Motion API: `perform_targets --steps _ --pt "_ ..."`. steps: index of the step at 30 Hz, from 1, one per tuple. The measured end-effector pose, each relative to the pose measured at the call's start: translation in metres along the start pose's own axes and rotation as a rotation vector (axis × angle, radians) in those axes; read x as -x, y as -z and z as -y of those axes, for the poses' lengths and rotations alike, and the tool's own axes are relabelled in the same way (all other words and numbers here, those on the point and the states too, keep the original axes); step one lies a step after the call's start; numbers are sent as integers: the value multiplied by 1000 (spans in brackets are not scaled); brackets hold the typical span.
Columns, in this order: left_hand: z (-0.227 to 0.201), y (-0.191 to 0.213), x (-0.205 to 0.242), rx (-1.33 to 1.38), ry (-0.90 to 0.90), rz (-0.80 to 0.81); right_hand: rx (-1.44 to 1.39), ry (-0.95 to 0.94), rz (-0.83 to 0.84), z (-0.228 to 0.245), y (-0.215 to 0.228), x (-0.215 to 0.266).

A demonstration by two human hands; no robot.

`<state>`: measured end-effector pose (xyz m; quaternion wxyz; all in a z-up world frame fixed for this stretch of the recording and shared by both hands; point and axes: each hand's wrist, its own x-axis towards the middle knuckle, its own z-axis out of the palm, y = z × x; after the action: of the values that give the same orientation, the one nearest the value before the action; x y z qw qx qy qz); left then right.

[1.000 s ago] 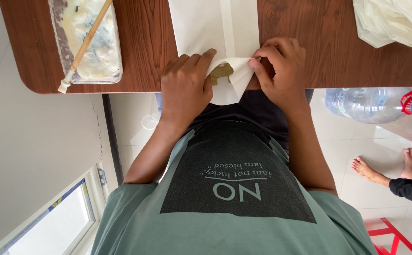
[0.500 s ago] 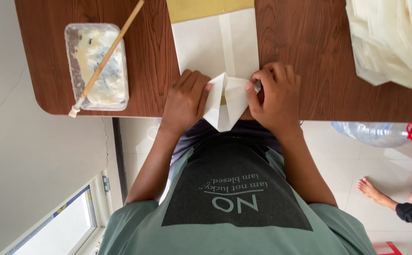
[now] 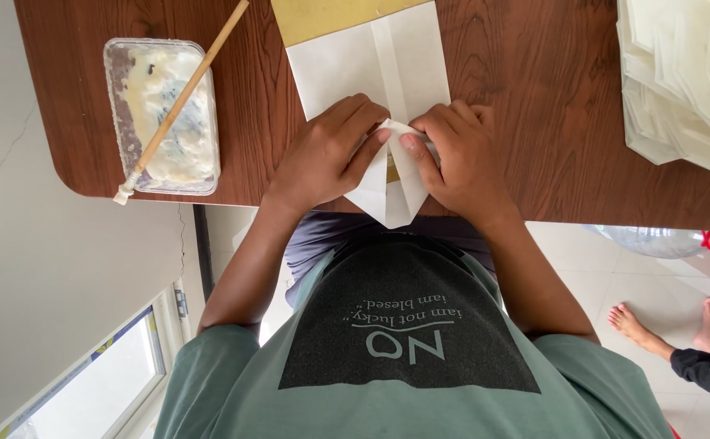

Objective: Folding and gluing paper to assemble a bag

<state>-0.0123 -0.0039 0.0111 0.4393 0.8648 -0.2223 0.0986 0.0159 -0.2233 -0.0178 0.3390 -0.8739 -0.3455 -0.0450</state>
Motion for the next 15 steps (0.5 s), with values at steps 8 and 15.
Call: perform_targets --steps 8,15 --pt "13 -14 6 197 34 -7 -33 -47 1 -12 -9 9" --pt "12 -18 0 168 49 -60 9 -20 -20 -12 -11 7"
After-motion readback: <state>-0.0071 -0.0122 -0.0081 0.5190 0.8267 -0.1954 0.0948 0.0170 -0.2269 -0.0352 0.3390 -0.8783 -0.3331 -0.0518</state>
